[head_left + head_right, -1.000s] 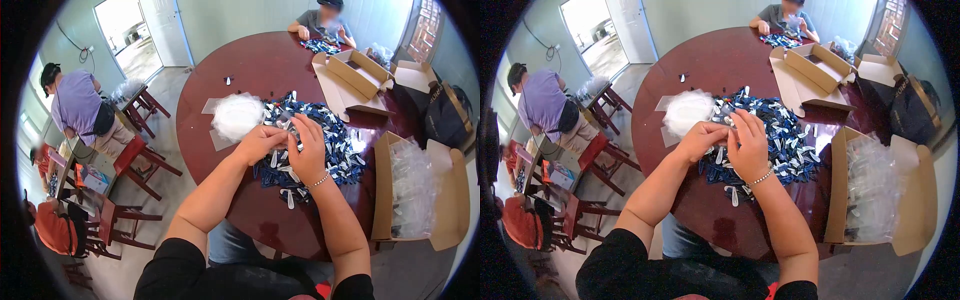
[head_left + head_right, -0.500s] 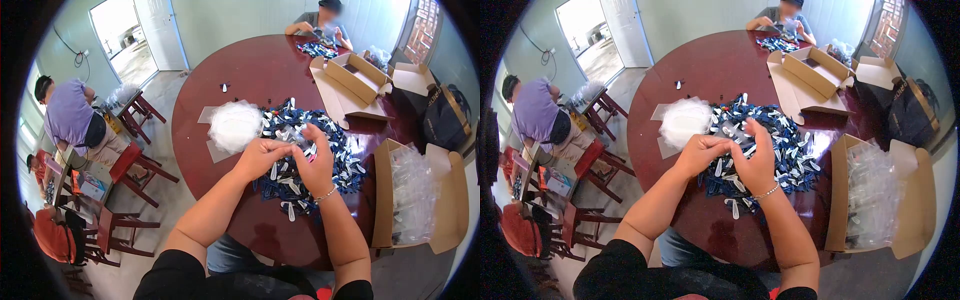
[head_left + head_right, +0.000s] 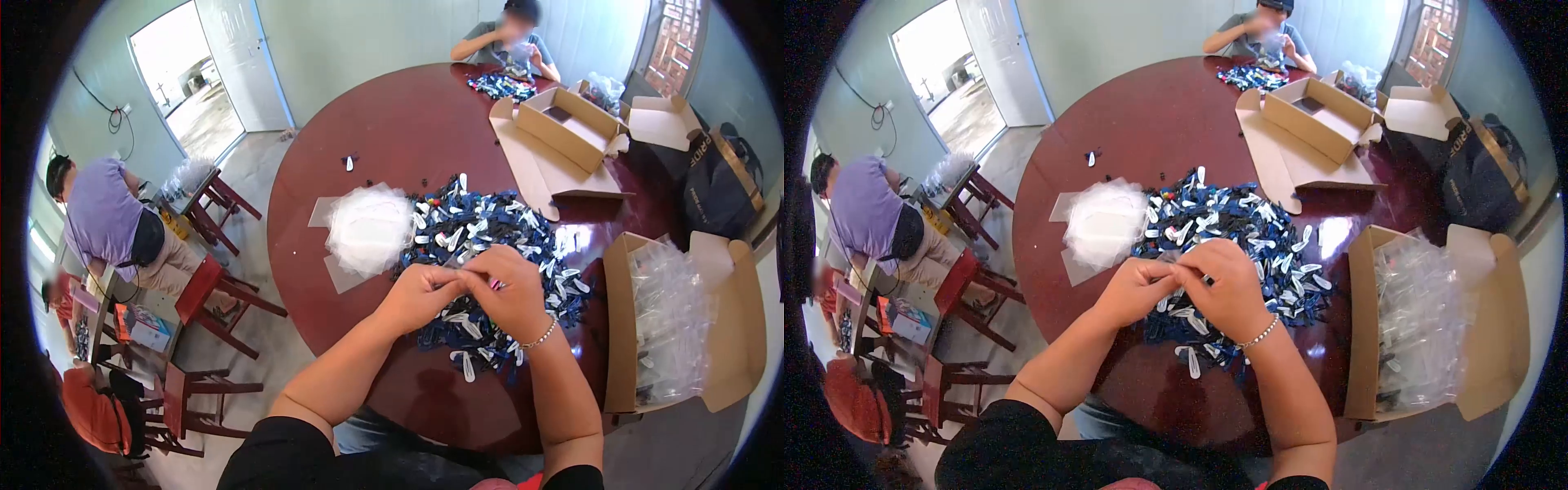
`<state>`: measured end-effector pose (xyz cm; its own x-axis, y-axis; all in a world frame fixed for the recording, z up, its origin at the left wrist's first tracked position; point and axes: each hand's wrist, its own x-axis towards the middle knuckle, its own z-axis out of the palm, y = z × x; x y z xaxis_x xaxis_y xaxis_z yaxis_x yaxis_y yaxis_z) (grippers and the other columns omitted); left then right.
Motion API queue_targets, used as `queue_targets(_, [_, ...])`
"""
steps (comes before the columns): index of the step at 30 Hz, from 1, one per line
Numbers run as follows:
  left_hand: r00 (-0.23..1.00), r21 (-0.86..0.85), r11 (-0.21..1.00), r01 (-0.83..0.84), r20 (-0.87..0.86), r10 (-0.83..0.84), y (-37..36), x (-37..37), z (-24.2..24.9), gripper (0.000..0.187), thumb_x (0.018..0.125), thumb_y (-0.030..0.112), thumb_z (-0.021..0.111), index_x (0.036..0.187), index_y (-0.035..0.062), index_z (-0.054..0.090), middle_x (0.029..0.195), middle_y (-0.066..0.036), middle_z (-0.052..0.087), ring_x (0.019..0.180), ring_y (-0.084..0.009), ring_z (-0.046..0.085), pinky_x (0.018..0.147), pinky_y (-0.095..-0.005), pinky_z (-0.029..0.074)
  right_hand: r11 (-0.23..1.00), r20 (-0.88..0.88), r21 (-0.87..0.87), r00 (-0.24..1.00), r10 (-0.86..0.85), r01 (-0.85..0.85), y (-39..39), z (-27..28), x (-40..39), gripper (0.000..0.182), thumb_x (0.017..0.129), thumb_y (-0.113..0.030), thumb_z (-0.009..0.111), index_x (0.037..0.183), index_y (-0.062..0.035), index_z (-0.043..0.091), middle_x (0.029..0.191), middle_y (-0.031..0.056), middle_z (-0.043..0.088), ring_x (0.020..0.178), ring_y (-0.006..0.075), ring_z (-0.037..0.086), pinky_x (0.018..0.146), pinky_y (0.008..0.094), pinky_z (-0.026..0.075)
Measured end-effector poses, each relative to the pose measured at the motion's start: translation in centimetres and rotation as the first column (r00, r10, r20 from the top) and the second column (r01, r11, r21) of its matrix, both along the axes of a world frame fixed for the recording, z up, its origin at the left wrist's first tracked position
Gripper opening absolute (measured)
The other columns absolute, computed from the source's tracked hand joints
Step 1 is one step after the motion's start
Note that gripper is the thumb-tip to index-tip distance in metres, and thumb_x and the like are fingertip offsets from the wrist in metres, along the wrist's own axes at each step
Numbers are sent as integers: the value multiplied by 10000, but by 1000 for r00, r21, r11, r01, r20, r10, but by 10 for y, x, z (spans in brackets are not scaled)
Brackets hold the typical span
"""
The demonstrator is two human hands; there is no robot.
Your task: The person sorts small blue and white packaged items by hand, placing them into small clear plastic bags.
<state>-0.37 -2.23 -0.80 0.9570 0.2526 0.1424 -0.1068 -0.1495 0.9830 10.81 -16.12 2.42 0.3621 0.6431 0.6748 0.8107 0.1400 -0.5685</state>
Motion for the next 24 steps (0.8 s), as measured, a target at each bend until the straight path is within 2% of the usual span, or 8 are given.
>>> queue_targets(2, [999, 22, 1000, 22, -29, -22, -1, 0, 4, 199, 927, 135, 642, 1059, 0, 706, 876, 17, 677, 817, -34, 553, 710, -226, 461, 999, 69, 44, 998, 3, -6, 0, 6, -1, 50, 769, -7, 709, 805, -26, 680, 730, 88, 647, 657, 234, 610, 613, 309, 483])
queue_targets(6, [999, -46, 998, 37, 39, -35, -9, 2, 7, 222, 956, 113, 600, 1122, -14, 676, 989, -14, 688, 899, -63, 591, 800, -242, 493, 999, 34, -38, 999, -25, 26, -14, 16, 5, 69, 856, -75, 655, 900, -39, 694, 853, 102, 710, 732, 253, 671, 957, 445, 455])
queue_targets(11, [997, -75, 995, 69, 39, -66, -6, 4, -6, 230, 971, 117, 572, 1135, -13, 668, 1061, -32, 685, 971, -79, 593, 863, -263, 479, 992, 43, -104, 996, 73, -68, -20, 26, 10, 91, 868, -112, 655, 937, -59, 681, 842, 85, 706, 782, 263, 676, 987, 478, 434])
queue_targets(12, [997, 2, 997, 71, 18, -71, -5, 5, -6, 232, 974, 114, 563, 1136, -16, 665, 1070, -35, 685, 988, -87, 593, 879, -271, 474, 991, 80, -114, 994, 79, -70, -20, 30, 7, 79, 851, -113, 654, 900, -56, 675, 788, 102, 677, 775, 282, 650, 871, 428, 486])
queue_targets(14, [996, 90, 994, 66, 56, -72, -5, 7, -7, 226, 975, 96, 542, 1130, -18, 661, 1087, -38, 684, 1008, -104, 595, 899, -284, 466, 980, 95, -176, 990, 108, -90, -23, 32, 4, 126, 846, -121, 658, 959, -69, 678, 816, 101, 682, 807, 272, 655, 925, 454, 464])
queue_targets(15, [997, 70, 996, 57, 54, -60, -7, 9, -5, 221, 974, 94, 542, 1125, -13, 663, 1088, -37, 683, 1012, -105, 594, 903, -283, 463, 969, 116, -242, 989, 87, -57, -26, 31, 6, 197, 858, -194, 676, 1031, -103, 687, 926, 74, 701, 873, 243, 671, 1005, 480, 416])
queue_targets(20, [987, 183, 970, 159, -5, -161, -13, 26, 14, 256, 981, 142, 554, 1186, 20, 645, 1076, -31, 685, 986, -69, 582, 895, -244, 461, 961, 209, -273, 978, 9, 49, -40, 36, 20, 135, 879, -167, 631, 973, -92, 692, 909, 85, 698, 852, 266, 659, 969, 463, 431])
queue_targets(24, [986, 229, 959, 164, -10, -167, -11, 47, 11, 243, 959, 167, 595, 1168, 79, 681, 848, 27, 664, 756, -24, 532, 694, -215, 454, 985, 204, -158, 978, -36, 69, -51, 43, 30, 103, 873, -130, 578, 854, -60, 652, 765, 126, 656, 770, 334, 634, 905, 487, 462])
